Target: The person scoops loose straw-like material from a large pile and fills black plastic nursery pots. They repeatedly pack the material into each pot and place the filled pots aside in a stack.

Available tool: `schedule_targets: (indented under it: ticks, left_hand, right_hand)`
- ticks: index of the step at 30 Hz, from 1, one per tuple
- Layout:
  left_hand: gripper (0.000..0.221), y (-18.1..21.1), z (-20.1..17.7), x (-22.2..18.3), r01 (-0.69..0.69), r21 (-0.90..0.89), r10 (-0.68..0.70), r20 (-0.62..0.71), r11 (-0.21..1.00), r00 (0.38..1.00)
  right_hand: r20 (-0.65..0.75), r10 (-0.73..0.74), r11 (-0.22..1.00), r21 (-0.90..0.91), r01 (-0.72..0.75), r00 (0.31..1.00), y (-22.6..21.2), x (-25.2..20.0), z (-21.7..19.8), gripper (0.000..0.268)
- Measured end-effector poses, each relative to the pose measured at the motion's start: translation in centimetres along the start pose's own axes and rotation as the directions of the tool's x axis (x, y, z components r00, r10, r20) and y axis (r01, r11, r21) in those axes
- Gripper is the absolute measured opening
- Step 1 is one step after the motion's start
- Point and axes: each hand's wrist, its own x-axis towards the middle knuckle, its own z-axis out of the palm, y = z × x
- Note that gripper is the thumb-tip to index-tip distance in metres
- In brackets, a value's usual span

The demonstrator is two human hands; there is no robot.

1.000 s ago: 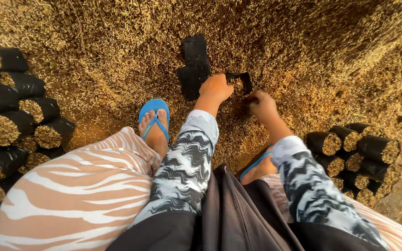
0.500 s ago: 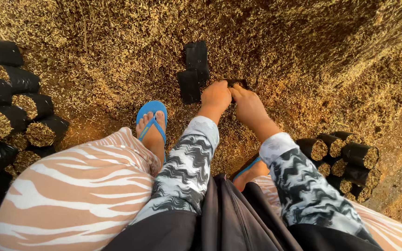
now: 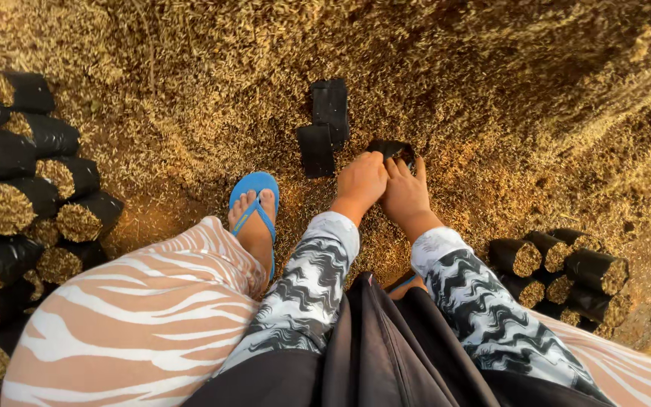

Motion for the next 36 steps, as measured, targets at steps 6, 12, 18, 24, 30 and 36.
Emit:
schedule_targets:
  ticks: [6, 12, 18, 24, 30, 36]
  left_hand:
    - [0.026, 1.7, -3.5, 3.2, 0.232, 0.006, -0.224, 0.272, 0.973, 0.936]
    - [0.036, 2.9, -1.5, 6.3, -0.052, 0.025, 0.048, 0.145, 0.998, 0.988]
    - [0.007, 0.7, -0.4, 6.3, -0.084, 0.122, 0.075, 0.078, 0.989, 0.994]
    - [0.020, -0.7, -3.1, 2.2, 0.035, 0.033, -0.036, 0.033, 0.999, 0.999]
    - [0.027, 0.4, -3.8, 2.7, -0.002, -0.033, -0.001, -0.082, 0.999, 0.997]
    - [0.011, 0.5, -3.5, 4.4, -0.139, -0.017, 0.137, -0.063, 0.990, 0.989]
  right_hand:
    - [-0.181, 0.223, 0.843, 0.530, -0.096, 0.958, 2.8, 0.2, 0.9, 0.036]
    - [0.180, 0.765, 0.118, 0.904, -0.411, 0.618, 2.1, 0.5, 5.1, 0.034]
    - [0.218, 0.632, 0.217, 0.871, -0.440, 0.743, 2.4, 1.8, 5.0, 0.033]
    - [-0.241, 0.546, 0.581, 0.799, -0.156, 0.803, 2.6, 1.5, 2.1, 0.021]
    - [-0.483, 0.395, 0.829, 0.554, -0.076, 0.782, 0.8, -1.0, -1.0, 0.024]
    - [-0.429, 0.124, 0.975, 0.219, -0.030, 0.895, -1.4, -1.2, -1.2, 0.049]
